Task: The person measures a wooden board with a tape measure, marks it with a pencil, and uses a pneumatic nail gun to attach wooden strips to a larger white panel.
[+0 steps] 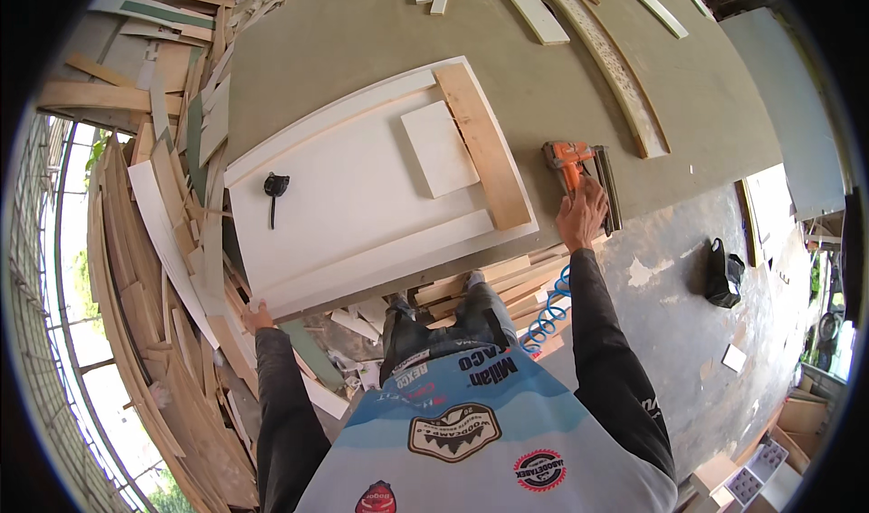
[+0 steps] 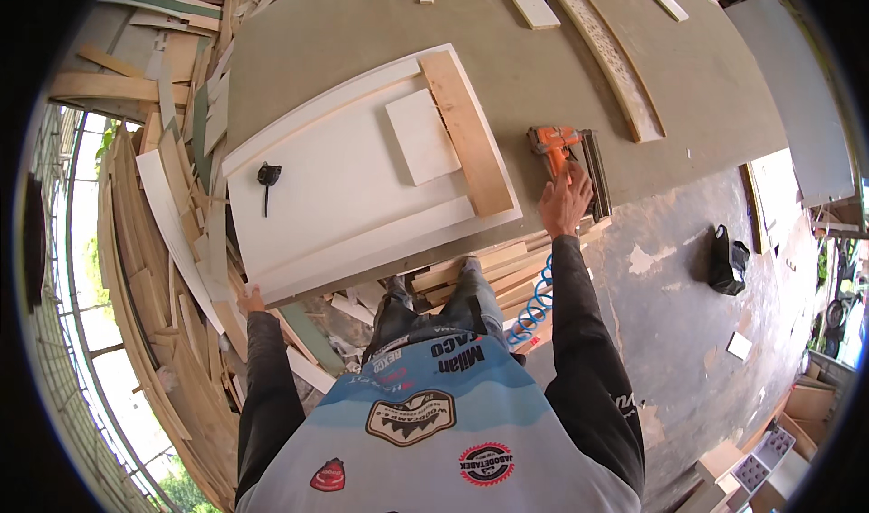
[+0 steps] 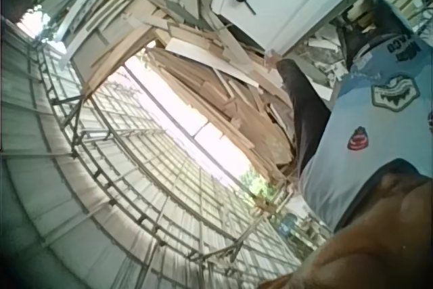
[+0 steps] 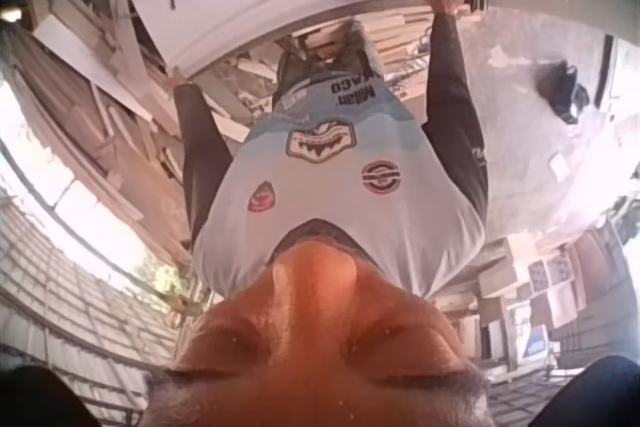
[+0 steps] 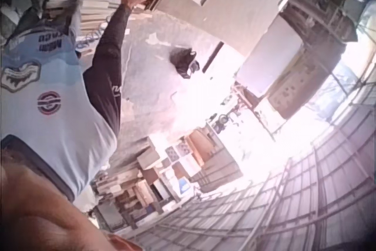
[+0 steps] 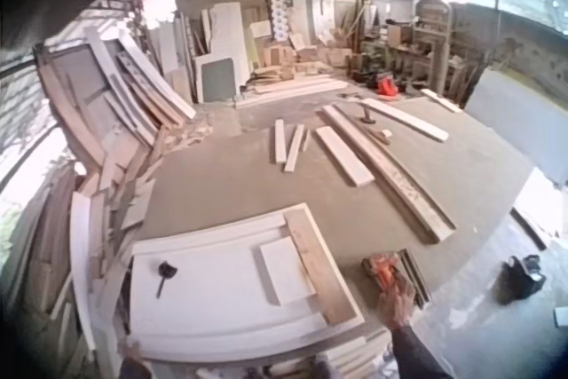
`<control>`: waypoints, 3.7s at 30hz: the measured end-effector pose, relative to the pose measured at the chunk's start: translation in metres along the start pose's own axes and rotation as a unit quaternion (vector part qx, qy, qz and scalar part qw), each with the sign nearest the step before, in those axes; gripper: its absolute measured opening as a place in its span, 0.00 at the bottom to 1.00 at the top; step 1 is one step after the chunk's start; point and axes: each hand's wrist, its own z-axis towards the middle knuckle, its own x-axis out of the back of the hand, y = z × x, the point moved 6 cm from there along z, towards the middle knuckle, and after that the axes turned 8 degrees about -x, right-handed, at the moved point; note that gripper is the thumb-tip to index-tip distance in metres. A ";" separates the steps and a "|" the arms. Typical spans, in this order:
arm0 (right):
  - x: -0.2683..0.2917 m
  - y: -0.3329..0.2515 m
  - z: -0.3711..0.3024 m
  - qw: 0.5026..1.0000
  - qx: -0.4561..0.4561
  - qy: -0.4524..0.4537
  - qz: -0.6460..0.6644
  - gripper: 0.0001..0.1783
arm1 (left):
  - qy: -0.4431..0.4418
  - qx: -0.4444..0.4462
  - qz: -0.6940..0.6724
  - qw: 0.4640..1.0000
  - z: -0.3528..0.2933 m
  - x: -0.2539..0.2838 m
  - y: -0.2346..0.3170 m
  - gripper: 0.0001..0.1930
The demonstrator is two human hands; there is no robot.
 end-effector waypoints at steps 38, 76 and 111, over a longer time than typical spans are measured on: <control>-0.055 -0.150 -0.061 0.882 0.285 -0.374 -0.042 0.28 | -0.108 0.006 -0.453 0.885 0.038 -0.038 -0.033 0.21; -0.055 -0.169 -0.058 0.865 0.286 -0.408 -0.064 0.33 | -0.145 -0.087 -0.132 0.977 0.030 0.002 -0.009 0.23; -0.054 -0.161 -0.057 0.871 0.272 -0.409 -0.001 0.30 | -0.143 -0.015 -0.182 0.973 0.035 -0.038 -0.041 0.19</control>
